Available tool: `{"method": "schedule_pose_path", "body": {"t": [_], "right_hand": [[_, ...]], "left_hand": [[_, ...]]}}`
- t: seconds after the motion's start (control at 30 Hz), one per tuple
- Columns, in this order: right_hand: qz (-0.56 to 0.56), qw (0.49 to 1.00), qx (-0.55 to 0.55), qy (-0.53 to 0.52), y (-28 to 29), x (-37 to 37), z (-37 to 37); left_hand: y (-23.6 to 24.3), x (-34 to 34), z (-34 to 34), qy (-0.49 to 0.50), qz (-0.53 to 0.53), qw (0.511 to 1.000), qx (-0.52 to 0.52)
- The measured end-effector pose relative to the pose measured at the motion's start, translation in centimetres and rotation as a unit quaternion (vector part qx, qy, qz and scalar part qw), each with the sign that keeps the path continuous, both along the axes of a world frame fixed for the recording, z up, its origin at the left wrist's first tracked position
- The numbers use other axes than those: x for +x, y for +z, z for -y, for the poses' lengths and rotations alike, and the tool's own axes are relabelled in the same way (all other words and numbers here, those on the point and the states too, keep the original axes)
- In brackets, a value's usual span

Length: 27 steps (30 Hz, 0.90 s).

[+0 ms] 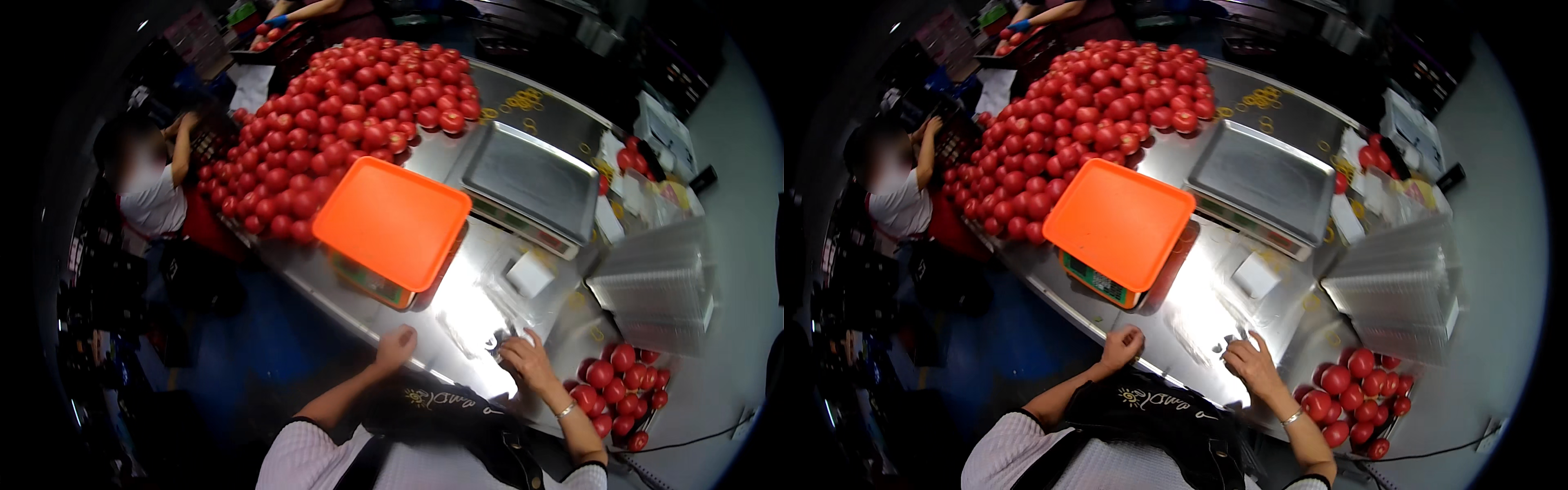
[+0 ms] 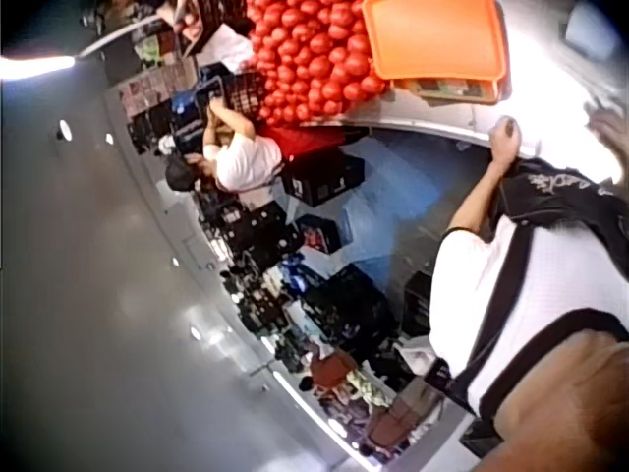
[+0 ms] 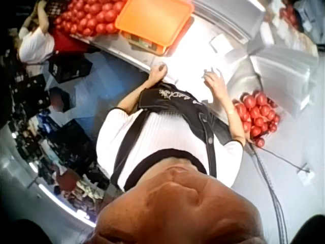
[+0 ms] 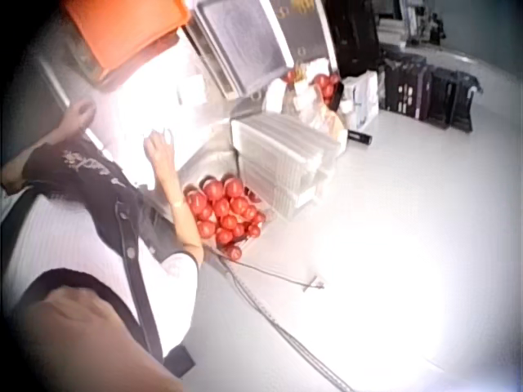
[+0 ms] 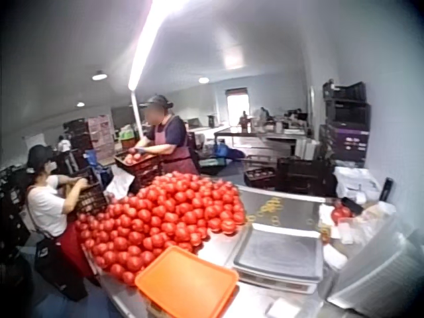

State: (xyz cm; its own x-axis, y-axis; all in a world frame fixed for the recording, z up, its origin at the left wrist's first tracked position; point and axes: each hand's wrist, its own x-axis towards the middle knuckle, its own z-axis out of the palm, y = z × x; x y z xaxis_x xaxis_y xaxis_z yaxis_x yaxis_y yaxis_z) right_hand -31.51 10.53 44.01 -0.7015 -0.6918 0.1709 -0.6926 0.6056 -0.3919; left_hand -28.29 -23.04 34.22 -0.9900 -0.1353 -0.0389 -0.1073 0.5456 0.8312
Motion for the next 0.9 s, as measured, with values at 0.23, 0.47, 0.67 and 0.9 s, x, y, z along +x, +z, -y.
{"method": "schedule_pose_path", "body": {"t": [0.23,0.47,0.67,0.9], "right_hand": [[0.091,0.990,0.058,-0.093,-2.0,0.1,2.3],[0.082,0.973,0.002,-0.216,3.5,-2.1,8.7],[0.042,0.977,-0.103,-0.183,5.3,-6.9,17.9],[0.000,0.980,-0.197,0.000,7.9,-16.6,35.2]], "left_hand": [[6.0,-10.7,15.9,0.261,-0.212,0.940,-0.050],[6.0,-22.9,26.4,0.178,-0.033,0.932,-0.315],[7.2,-27.2,26.4,0.142,0.092,0.936,-0.308],[10.9,-24.8,33.1,0.174,0.015,0.896,0.407]]}}
